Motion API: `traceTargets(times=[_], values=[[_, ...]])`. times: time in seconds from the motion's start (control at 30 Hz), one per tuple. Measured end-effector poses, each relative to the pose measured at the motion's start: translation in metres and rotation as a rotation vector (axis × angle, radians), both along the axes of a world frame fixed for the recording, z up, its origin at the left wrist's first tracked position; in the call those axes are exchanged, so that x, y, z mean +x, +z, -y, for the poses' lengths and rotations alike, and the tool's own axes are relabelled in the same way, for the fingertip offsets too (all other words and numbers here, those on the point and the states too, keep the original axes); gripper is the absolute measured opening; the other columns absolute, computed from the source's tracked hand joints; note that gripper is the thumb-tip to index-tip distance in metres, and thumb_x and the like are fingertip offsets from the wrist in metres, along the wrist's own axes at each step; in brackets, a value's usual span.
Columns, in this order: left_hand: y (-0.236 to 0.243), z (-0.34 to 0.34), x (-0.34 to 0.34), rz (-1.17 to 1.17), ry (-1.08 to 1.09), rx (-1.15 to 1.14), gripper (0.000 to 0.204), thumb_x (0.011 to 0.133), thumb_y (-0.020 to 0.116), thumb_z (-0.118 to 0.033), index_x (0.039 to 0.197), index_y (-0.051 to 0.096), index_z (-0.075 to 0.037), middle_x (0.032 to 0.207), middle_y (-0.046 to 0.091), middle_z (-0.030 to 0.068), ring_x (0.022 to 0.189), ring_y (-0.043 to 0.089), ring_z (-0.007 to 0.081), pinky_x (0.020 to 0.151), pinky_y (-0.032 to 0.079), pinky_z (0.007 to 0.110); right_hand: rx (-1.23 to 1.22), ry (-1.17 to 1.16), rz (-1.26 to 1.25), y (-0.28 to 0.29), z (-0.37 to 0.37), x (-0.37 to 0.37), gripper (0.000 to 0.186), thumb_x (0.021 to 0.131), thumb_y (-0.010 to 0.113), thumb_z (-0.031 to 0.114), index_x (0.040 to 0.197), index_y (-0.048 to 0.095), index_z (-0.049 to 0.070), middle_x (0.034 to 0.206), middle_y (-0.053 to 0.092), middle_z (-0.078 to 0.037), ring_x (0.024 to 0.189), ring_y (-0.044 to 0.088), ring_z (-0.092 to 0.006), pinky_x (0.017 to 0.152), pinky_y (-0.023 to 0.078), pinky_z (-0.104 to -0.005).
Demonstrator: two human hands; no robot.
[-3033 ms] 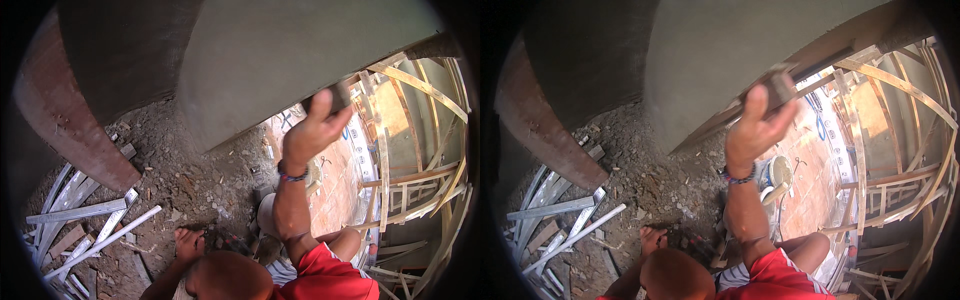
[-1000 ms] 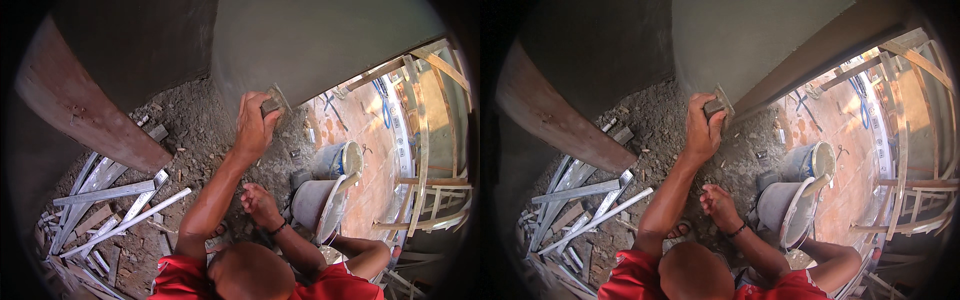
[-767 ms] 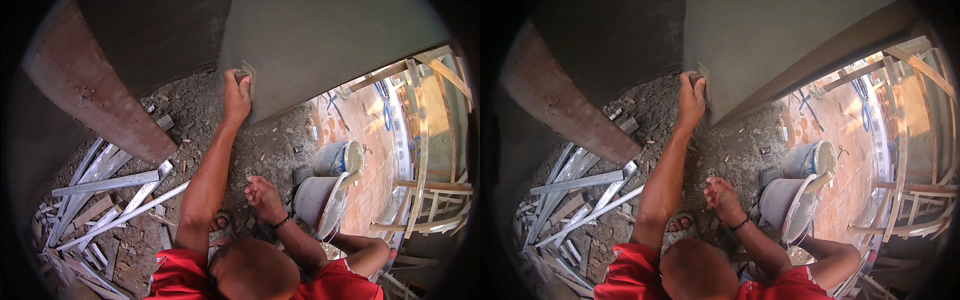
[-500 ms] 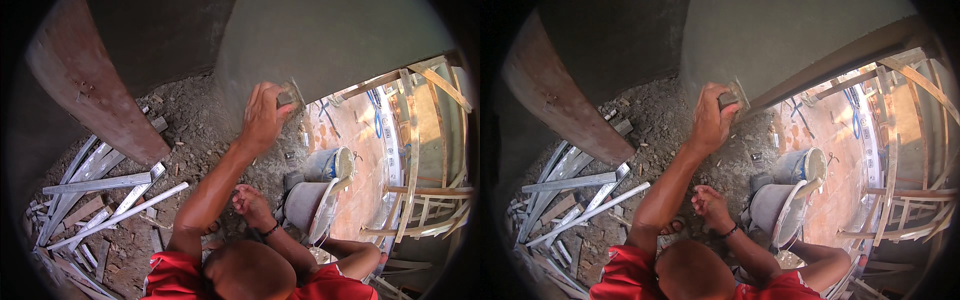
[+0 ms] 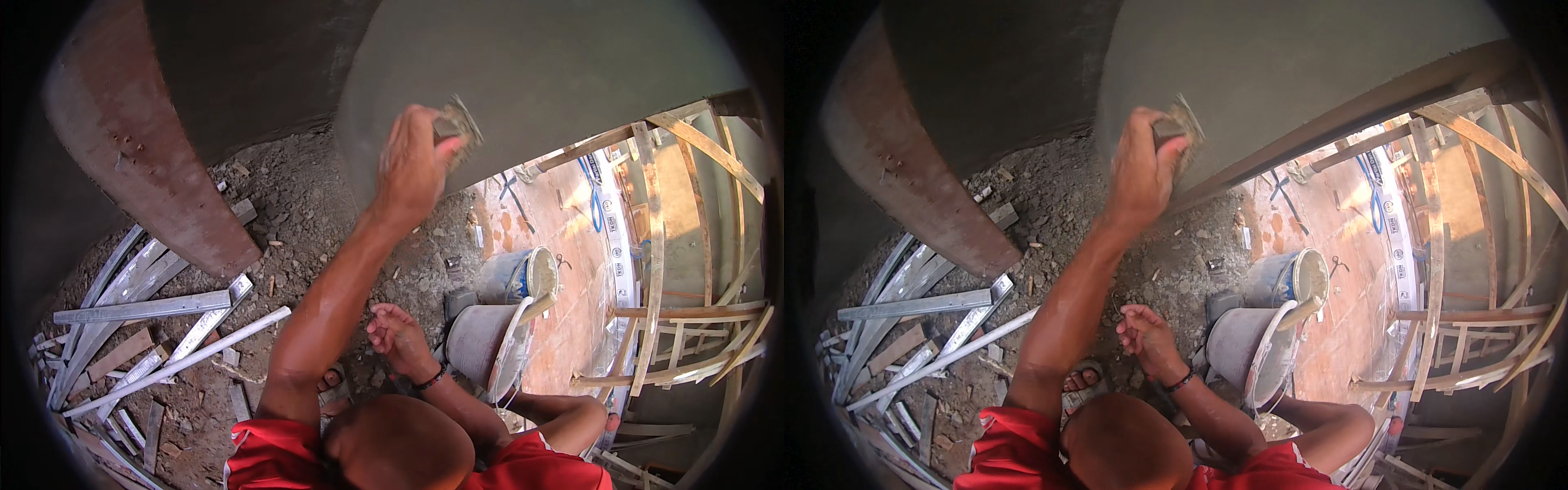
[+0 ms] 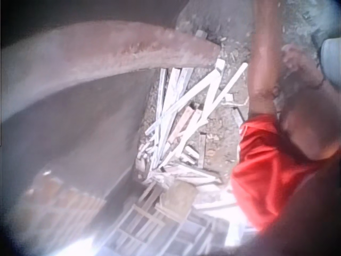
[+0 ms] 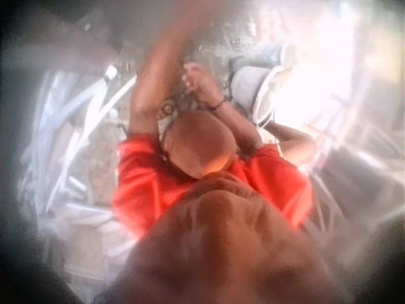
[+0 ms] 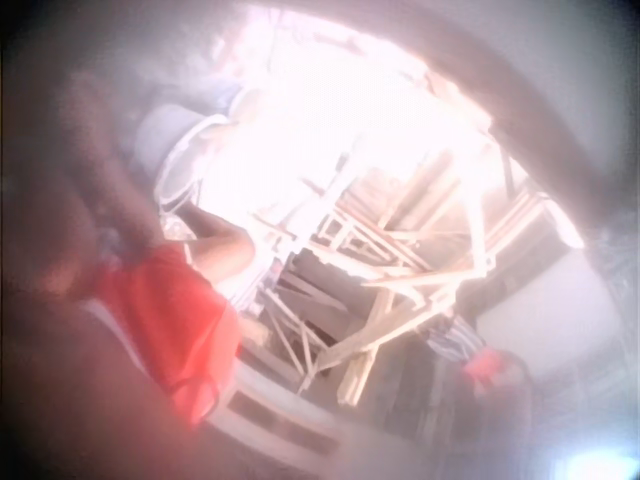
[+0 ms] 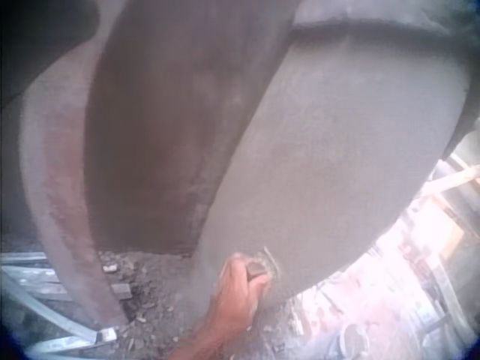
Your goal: The person scoops wet plaster from a bucket using a trowel and applies it to a vertical wall surface. They repeatedly smooth and level the plaster with the trowel, working on different sections of the wall.
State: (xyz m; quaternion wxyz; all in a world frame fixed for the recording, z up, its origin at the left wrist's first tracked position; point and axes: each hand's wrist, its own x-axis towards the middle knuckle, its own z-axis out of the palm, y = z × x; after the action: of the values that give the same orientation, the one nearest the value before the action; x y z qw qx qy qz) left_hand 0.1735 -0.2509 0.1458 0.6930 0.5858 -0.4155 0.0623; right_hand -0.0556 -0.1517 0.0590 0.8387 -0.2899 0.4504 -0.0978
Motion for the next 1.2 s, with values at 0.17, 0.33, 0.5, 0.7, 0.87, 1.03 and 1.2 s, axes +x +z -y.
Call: traceTargets(times=[0.17,0.33,0.5,0.7,0.87,1.03,1.2], values=[[0.010,-0.012,0.021,-0.273,-0.042,0.135,0.034,0.091,0.067,-0.016,0.113,0.047,0.003,0.104,0.057,0.0256,0.096,0.058,0.0428,0.083,0.045,0.049,-0.014,0.030,-0.013,-0.001,-0.002,0.005,0.015,0.099,0.058,0.018,0.111,0.060,0.009,0.082,0.064,-0.004,0.063,0.057,-0.0117,0.051,0.042,-0.0233],[0.026,-0.014,-0.006,0.167,-0.059,-0.088,0.030,0.097,0.059,-0.016,0.115,0.046,0.005,0.102,0.059,0.0264,0.094,0.060,0.0421,0.084,0.046,0.048,-0.008,0.082,0.009,-0.004,-0.011,0.013,0.013,0.097,0.060,0.016,0.108,0.062,0.010,0.080,0.065,-0.005,0.061,0.057,-0.0129,0.051,0.043,-0.0237],[0.031,-0.003,0.023,-0.190,-0.024,0.108,0.034,0.092,0.065,-0.015,0.114,0.047,0.004,0.107,0.057,0.0249,0.098,0.059,0.0418,0.086,0.045,0.048,-0.009,0.076,-0.062,0.000,-0.013,0.018,0.013,0.098,0.058,0.015,0.109,0.060,0.010,0.081,0.064,-0.004,0.064,0.057,-0.0119,0.053,0.044,-0.0237],[0.075,-0.008,0.003,0.145,-0.064,-0.095,0.034,0.094,0.063,-0.018,0.113,0.047,0.006,0.104,0.059,0.0256,0.098,0.060,0.0418,0.086,0.047,0.046,-0.054,0.126,-0.091,0.001,-0.012,0.022,0.013,0.099,0.057,0.018,0.110,0.061,0.012,0.082,0.064,-0.002,0.066,0.057,-0.0100,0.054,0.044,-0.0234],[0.098,0.000,0.037,-0.146,-0.010,0.064,0.036,0.091,0.068,-0.016,0.114,0.049,0.003,0.105,0.058,0.0231,0.101,0.060,0.0396,0.087,0.048,0.046,-0.044,0.135,-0.108,0.001,-0.012,0.020,0.014,0.099,0.057,0.019,0.111,0.062,0.012,0.083,0.064,-0.001,0.066,0.056,-0.0092,0.056,0.043,-0.0230],[0.113,-0.016,-0.004,0.210,-0.134,-0.122,0.035,0.094,0.065,-0.020,0.114,0.048,0.004,0.101,0.062,0.0251,0.090,0.063,0.0396,0.083,0.049,0.047,-0.132,0.175,-0.081,-0.001,-0.009,0.020,0.015,0.099,0.058,0.020,0.111,0.062,0.013,0.083,0.064,0.000,0.066,0.055,-0.0090,0.058,0.043,-0.0225],[0.145,0.012,0.034,0.058,-0.002,-0.087,0.034,0.090,0.069,-0.021,0.106,0.047,-0.001,0.098,0.056,0.0195,0.087,0.059,0.0322,0.078,0.049,0.046,-0.109,0.158,-0.124,0.001,-0.009,0.017,0.017,0.099,0.058,0.021,0.113,0.062,0.012,0.086,0.064,0.001,0.068,0.055,-0.0083,0.059,0.043,-0.0230]])
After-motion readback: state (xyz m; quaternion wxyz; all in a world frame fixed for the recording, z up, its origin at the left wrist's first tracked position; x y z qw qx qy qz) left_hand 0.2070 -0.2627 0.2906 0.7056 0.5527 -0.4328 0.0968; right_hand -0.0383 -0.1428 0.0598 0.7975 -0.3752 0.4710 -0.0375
